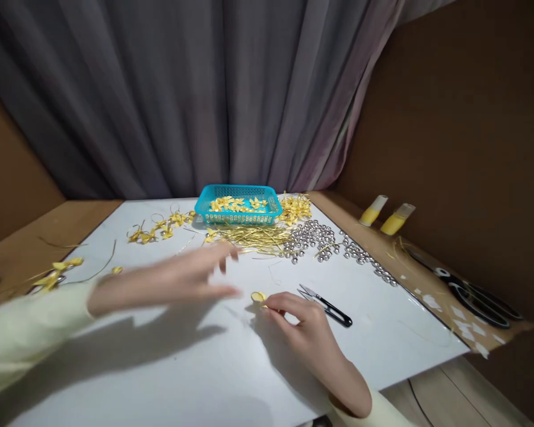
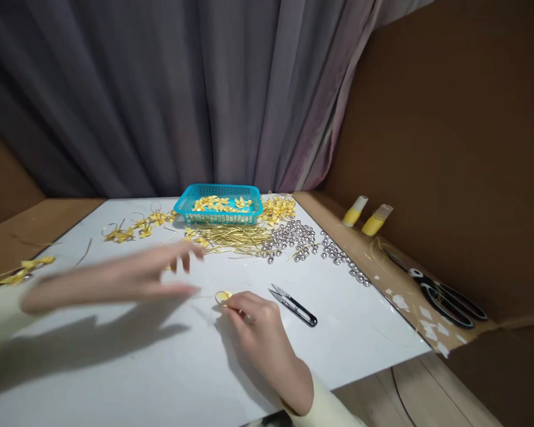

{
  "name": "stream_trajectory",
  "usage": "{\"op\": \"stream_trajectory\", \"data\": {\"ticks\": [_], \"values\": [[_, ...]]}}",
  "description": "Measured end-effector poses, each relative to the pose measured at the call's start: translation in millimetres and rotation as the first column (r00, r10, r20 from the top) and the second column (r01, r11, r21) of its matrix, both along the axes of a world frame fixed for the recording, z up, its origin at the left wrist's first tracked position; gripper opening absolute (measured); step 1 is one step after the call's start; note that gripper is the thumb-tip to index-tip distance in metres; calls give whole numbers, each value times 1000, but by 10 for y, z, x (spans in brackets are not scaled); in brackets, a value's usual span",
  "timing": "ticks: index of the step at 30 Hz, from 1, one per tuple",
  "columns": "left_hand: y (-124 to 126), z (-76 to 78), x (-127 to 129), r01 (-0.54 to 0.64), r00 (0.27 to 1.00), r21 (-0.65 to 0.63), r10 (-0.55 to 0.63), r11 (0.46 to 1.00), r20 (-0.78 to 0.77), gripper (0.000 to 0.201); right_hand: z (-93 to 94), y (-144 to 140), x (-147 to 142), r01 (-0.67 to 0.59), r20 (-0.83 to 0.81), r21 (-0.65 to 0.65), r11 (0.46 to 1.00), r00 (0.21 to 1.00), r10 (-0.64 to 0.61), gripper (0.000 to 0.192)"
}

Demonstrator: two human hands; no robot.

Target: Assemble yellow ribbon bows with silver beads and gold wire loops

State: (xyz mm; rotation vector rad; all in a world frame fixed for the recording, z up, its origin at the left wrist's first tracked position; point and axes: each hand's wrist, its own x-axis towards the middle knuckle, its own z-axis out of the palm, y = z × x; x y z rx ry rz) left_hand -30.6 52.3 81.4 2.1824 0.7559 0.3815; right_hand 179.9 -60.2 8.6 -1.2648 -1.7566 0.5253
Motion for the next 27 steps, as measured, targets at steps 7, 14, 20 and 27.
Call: {"op": "stream_trajectory", "data": {"ticks": [7,14,20,27], "values": [[-393,-565,329,86,995,-591,-39,802,92,32,118,32,-55,-197,-569,-396,897,819,-72,14],[-369,-717,339,192,943,-710,74,677,326,28,110,20,0,-314,-723,-461,830,676,-146,16],[-337,-800,345,223,923,-747,111,626,368,29,77,54,53,-442,-816,-485,755,540,-208,18],[-328,-769,355,168,908,-823,240,543,344,28,51,61,63,-511,-828,-512,691,508,-237,24]]}}
